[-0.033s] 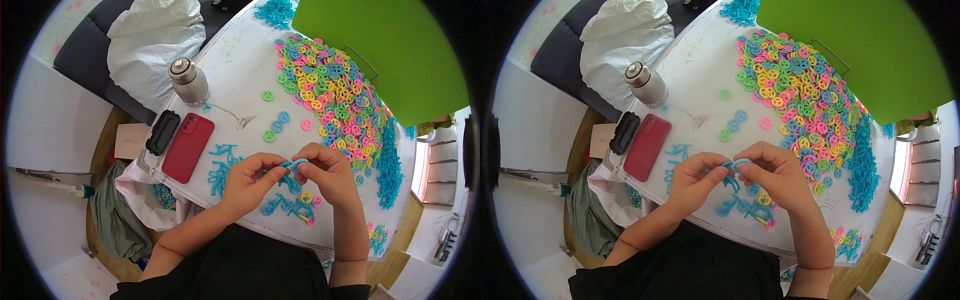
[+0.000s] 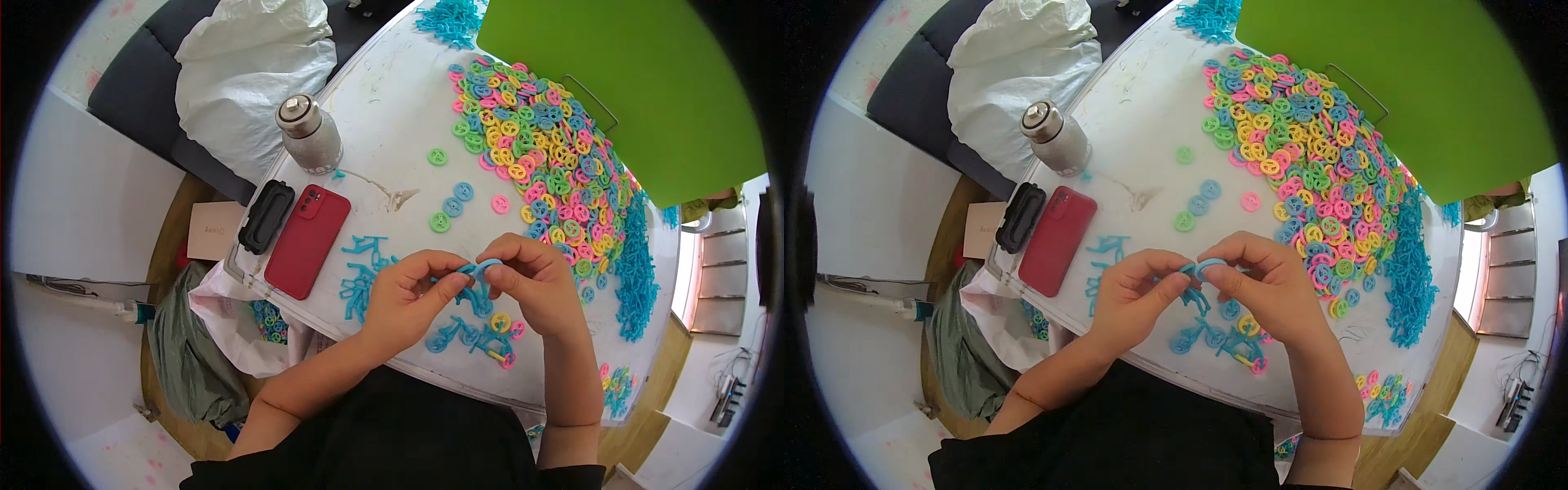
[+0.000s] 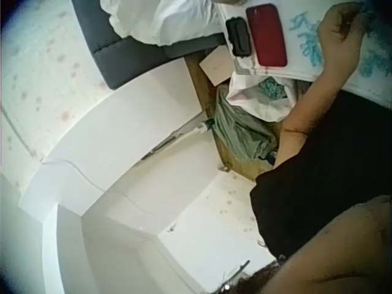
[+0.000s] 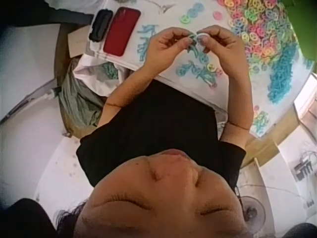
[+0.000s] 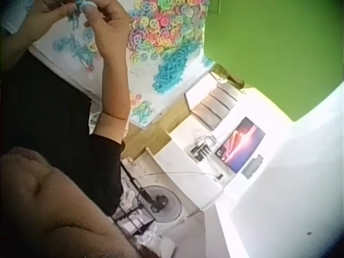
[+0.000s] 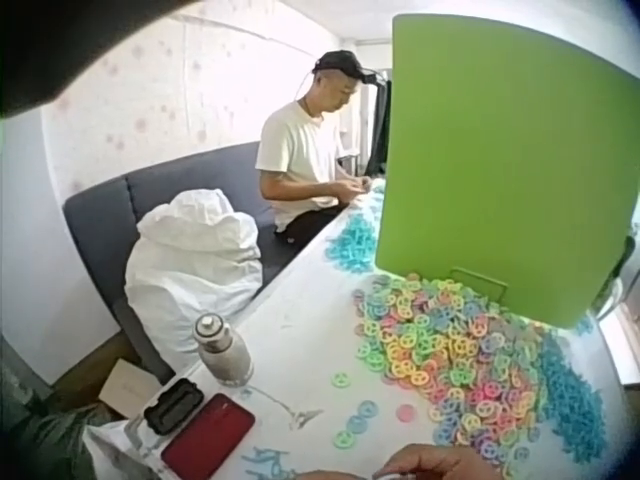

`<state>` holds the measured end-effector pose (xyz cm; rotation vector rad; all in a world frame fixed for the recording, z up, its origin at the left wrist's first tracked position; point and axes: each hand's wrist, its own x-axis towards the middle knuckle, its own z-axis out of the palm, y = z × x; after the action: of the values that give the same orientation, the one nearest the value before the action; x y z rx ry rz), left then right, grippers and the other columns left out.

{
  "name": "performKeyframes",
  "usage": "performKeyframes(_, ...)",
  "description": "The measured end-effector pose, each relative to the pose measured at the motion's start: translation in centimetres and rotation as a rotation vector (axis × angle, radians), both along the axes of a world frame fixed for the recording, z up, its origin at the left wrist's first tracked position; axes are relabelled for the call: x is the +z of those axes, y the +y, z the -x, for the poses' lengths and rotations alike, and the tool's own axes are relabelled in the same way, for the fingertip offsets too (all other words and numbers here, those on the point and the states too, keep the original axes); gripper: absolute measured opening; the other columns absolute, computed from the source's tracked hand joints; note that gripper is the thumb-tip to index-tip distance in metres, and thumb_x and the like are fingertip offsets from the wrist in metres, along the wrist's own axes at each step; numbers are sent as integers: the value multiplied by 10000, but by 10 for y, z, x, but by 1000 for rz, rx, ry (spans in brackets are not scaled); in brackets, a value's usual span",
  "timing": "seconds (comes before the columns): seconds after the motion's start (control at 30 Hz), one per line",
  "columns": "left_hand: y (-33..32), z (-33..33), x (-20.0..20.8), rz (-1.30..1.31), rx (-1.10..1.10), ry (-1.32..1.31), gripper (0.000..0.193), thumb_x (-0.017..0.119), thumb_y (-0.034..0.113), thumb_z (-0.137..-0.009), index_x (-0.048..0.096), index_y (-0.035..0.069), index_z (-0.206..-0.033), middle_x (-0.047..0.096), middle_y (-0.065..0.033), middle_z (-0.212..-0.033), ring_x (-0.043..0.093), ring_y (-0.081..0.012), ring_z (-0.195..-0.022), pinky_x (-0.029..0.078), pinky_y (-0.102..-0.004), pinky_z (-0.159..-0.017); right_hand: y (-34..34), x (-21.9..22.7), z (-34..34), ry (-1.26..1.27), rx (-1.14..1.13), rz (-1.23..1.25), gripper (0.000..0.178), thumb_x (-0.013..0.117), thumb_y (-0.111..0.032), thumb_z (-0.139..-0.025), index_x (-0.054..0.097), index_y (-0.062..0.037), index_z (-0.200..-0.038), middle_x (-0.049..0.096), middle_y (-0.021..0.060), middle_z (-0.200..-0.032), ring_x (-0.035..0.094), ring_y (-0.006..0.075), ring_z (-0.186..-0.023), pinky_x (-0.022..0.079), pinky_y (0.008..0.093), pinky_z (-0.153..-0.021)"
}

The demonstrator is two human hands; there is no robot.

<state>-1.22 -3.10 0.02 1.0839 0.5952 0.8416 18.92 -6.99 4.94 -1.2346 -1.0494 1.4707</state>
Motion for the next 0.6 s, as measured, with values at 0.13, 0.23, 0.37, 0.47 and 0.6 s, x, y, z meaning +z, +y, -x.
performKeyframes(0.13,-1,-2,-4,-8,17,-82,189,630,1,-977,642,-6,-1165,695,-77,-1072,664,-137,-979,523,-279,-891,1,-10,13,89,-89,-54,163,704,-125,-938,668,-15,-1053,695,77,-1019,655,135,-921,538,293,-830)
performKeyframes(0.23,-6,-6,-10,-24,133,-105,181,681,36,-952,665,-5,-1127,722,-77,-1006,672,-116,-922,530,-253,-778,1,-11,19,196,-133,33,157,701,-148,-945,649,-15,-1012,699,112,-1053,657,163,-954,542,314,-842)
performKeyframes(0.37,-3,-4,-13,-372,242,91,182,720,21,-904,693,6,-1083,736,-91,-971,702,-159,-849,541,-279,-728,1,-8,23,218,-149,58,130,666,-141,-969,632,-16,-966,705,136,-1089,671,186,-981,550,339,-878)
performKeyframes(0.47,1,-3,2,-751,348,261,200,749,23,-856,713,20,-1053,733,-108,-942,712,-238,-790,544,-321,-682,1,-13,24,238,-142,31,130,642,-121,-982,642,-1,-1032,708,135,-1094,676,174,-976,553,321,-858)
performKeyframes(0.6,7,8,11,-829,278,434,196,766,18,-830,702,29,-1016,728,-106,-922,705,-271,-799,544,-334,-692,-3,-7,19,-62,-110,-71,179,631,-85,-981,639,11,-1132,697,96,-1015,665,135,-900,554,278,-775)
